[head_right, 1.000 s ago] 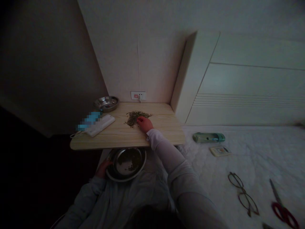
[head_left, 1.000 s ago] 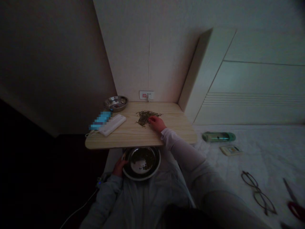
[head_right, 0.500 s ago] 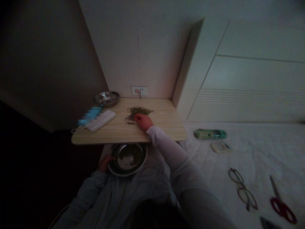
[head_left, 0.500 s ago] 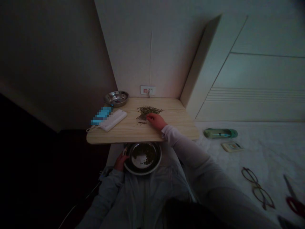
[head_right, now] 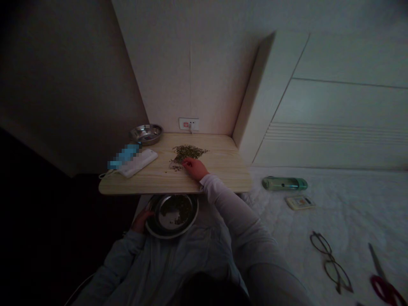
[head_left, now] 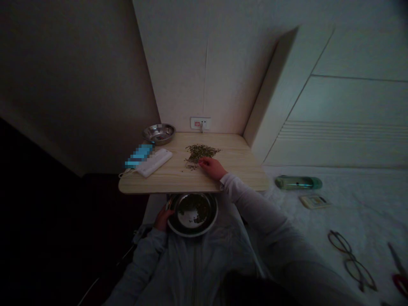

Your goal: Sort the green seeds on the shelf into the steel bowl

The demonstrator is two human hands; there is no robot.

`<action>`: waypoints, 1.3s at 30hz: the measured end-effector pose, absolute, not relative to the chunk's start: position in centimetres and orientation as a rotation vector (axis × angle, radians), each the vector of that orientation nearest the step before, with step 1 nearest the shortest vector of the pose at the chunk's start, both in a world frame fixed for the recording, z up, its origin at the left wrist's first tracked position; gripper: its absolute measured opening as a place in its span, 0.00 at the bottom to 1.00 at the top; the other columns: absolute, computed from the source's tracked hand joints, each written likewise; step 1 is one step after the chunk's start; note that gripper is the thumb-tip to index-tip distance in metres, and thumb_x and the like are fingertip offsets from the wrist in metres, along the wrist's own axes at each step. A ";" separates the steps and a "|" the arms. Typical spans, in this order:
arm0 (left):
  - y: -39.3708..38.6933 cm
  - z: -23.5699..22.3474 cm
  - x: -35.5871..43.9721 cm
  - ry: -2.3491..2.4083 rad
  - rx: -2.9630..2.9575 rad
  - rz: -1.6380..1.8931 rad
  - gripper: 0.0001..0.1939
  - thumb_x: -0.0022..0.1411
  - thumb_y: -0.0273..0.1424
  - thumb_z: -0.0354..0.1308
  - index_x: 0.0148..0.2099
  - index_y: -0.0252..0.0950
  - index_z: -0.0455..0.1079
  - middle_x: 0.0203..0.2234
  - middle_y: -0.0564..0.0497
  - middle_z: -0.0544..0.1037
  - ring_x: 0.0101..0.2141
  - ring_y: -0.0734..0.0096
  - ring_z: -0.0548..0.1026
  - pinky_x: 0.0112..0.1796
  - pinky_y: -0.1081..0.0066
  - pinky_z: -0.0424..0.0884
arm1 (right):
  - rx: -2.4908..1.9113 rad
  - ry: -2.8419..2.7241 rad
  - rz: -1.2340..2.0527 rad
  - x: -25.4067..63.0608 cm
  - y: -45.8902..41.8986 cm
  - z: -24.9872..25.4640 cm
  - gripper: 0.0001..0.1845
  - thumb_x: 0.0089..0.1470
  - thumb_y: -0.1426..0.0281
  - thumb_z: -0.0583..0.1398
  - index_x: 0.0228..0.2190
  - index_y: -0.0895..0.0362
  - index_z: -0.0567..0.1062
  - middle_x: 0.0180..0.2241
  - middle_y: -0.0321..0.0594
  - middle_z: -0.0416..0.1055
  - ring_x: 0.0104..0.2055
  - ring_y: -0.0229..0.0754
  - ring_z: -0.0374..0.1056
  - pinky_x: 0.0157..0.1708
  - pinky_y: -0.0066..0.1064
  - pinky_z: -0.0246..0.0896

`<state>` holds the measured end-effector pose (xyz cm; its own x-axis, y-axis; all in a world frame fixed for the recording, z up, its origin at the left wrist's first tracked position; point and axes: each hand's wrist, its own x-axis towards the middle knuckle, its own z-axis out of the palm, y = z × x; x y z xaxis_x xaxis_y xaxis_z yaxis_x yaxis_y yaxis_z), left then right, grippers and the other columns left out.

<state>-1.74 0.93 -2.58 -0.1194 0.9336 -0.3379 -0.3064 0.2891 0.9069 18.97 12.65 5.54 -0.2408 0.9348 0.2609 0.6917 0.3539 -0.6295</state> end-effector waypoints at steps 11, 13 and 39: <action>1.2 -3.2 -1.9 1.243 0.562 1.219 0.15 0.31 0.27 0.56 0.29 0.35 0.69 0.20 0.50 0.75 0.33 0.57 0.71 0.34 0.65 0.63 | -1.395 -2.024 0.591 18.4 12.5 5.4 0.12 0.45 0.67 0.50 0.31 0.58 0.70 0.24 0.36 0.66 0.26 0.32 0.58 0.28 0.23 0.52; 1.2 -3.1 -1.9 1.221 0.568 1.229 0.15 0.31 0.26 0.56 0.29 0.34 0.69 0.19 0.50 0.75 0.33 0.57 0.71 0.33 0.66 0.64 | -1.387 -2.018 0.584 18.4 12.6 5.5 0.13 0.45 0.67 0.50 0.31 0.58 0.69 0.24 0.35 0.66 0.26 0.32 0.58 0.28 0.23 0.52; 1.3 -3.7 -2.1 1.265 0.605 1.207 0.16 0.31 0.27 0.55 0.29 0.31 0.70 0.19 0.49 0.75 0.33 0.56 0.70 0.34 0.64 0.63 | -1.412 -1.987 0.580 18.1 13.1 5.9 0.12 0.45 0.69 0.51 0.30 0.60 0.69 0.25 0.37 0.66 0.26 0.32 0.57 0.27 0.23 0.51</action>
